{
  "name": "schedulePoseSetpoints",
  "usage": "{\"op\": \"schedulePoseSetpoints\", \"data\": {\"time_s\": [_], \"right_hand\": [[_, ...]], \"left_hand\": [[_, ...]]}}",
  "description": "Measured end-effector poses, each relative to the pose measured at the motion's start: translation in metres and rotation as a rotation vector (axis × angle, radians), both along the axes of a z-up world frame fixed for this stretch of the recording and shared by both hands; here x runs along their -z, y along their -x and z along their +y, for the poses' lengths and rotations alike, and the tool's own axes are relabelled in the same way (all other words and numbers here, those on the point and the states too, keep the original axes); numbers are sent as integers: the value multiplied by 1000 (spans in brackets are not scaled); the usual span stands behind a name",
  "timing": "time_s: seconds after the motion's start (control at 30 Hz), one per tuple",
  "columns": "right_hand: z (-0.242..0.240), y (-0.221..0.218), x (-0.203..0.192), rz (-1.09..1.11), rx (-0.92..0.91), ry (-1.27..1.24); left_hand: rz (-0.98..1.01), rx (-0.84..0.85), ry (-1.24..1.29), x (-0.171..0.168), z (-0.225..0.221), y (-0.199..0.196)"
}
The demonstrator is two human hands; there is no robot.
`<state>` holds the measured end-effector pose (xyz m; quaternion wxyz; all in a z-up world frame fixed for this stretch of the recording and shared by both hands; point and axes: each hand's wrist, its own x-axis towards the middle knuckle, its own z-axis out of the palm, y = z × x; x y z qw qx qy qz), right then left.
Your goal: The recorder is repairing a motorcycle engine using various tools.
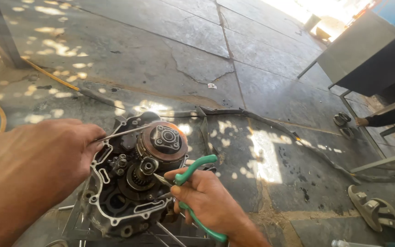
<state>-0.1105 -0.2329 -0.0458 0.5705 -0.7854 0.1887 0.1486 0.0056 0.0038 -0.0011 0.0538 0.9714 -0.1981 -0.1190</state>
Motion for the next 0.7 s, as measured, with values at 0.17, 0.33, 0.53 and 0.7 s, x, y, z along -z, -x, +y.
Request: {"op": "schedulePoseSetpoints", "data": {"time_s": [0.17, 0.33, 0.53, 0.7], "right_hand": [[1, -18, 5, 48, -27, 28], [-6, -39, -4, 127, -131, 94], [-22, -98, -26, 263, -501, 100], [0, -99, -37, 329, -447, 281]], "left_hand": [[-136, -43, 207, 27, 16, -9], [-41, -72, 82, 19, 19, -7], [81, -15, 47, 20, 28, -14], [133, -56, 38, 7, 27, -14]]}}
